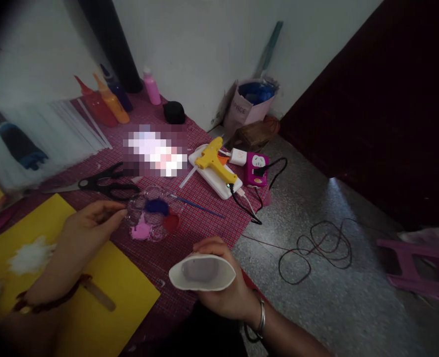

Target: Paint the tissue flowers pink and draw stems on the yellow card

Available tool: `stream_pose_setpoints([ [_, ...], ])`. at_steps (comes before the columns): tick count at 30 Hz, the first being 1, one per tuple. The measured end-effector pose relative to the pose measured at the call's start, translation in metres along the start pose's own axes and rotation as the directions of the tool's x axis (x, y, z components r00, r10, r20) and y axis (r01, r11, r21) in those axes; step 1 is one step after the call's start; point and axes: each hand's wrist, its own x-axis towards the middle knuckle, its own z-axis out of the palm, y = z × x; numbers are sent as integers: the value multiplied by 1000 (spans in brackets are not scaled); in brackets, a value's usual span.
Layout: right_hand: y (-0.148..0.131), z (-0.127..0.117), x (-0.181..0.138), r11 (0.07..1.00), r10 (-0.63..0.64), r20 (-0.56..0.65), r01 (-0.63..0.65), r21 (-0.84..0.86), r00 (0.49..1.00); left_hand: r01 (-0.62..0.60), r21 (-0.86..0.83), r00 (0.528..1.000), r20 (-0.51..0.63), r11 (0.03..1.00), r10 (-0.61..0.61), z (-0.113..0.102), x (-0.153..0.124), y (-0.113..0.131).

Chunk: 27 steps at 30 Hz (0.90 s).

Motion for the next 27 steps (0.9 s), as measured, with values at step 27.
stream_pose_setpoints([
  [27,1,4,89,902,-26,0,23,-432,1000,-53,51,998,-11,997,54,1,1,-5],
])
